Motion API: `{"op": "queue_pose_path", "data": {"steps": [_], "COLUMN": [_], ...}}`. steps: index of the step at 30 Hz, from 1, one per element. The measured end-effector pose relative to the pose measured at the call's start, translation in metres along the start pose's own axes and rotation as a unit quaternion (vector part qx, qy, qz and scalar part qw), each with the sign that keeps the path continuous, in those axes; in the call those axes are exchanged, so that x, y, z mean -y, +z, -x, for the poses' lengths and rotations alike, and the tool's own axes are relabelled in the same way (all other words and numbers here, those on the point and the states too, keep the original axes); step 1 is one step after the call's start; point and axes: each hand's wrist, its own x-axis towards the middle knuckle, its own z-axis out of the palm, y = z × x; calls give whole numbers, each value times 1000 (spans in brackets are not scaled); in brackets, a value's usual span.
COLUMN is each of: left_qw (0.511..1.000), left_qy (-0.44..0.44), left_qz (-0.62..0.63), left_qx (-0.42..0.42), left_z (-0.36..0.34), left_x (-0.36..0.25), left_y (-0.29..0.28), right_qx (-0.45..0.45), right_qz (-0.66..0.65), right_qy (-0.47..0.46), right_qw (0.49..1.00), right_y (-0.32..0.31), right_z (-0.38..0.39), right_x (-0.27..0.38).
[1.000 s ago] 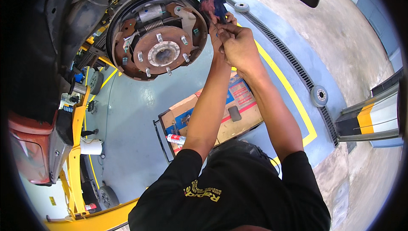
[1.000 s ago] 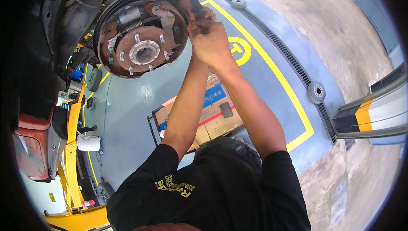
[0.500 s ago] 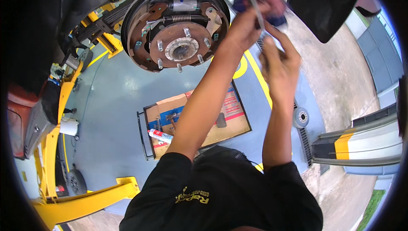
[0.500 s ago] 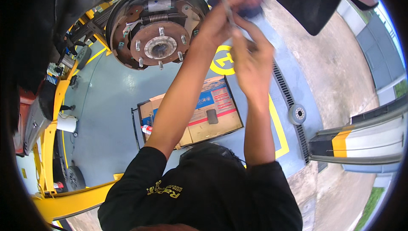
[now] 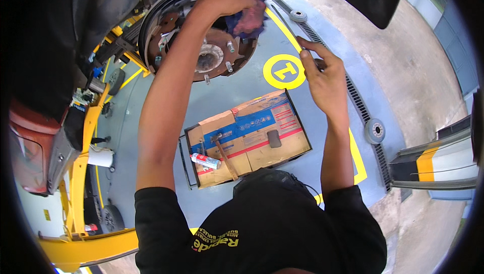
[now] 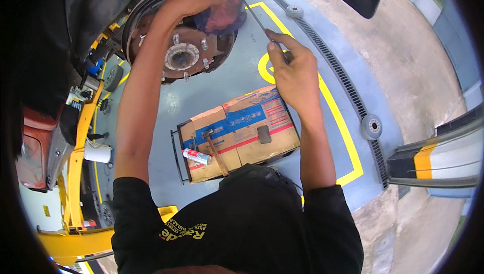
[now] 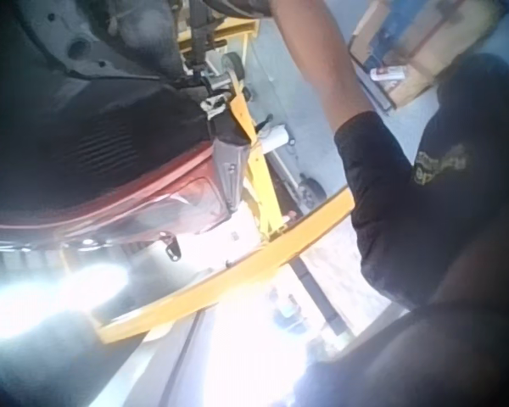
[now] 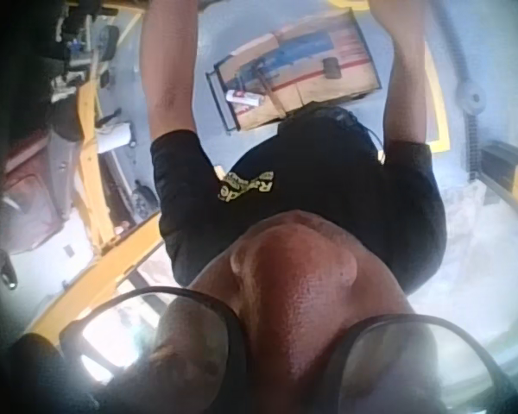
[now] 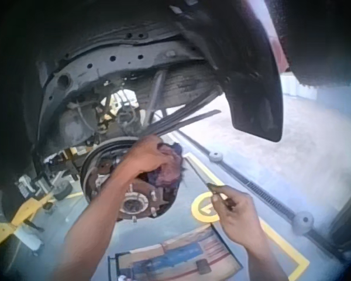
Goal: The person adjusts brake components on a vehicle's rear drum assembly, then retrieves a screwdriver from a toolbox and uses it to manipulate parts inside the drum. The person also wipes the assembly with a cloth and applies lubricant from a spray can.
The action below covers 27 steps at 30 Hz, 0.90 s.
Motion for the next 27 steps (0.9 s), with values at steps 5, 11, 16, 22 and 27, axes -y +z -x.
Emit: {"op": "queue_pose_path", "data": {"steps": [5,11,16,22,27], "left_qw": [997,987,960,888,817], "left_qy": [-52,-100,-78,-122,-111], "left_qz": [-10,89,97,253,360], "left_qx": [-55,-91,-249,-363,-436], "left_z": [6,17,47,67,69], "left_x": [3,-9,-67,-91,-95], "left_y": [-6,7,47,64,78], "right_qx": [52,50,38,64,26], "right_qz": [33,60,128,114,105], "right_qy": [29,-28,-16,-47,-191], "right_qw": [998,997,991,990,976], "right_y": [10,27,43,37,61], "right_z": [-23,-51,-44,-69,-71], "right_x": [-12,-19,-15,-16,0]}}
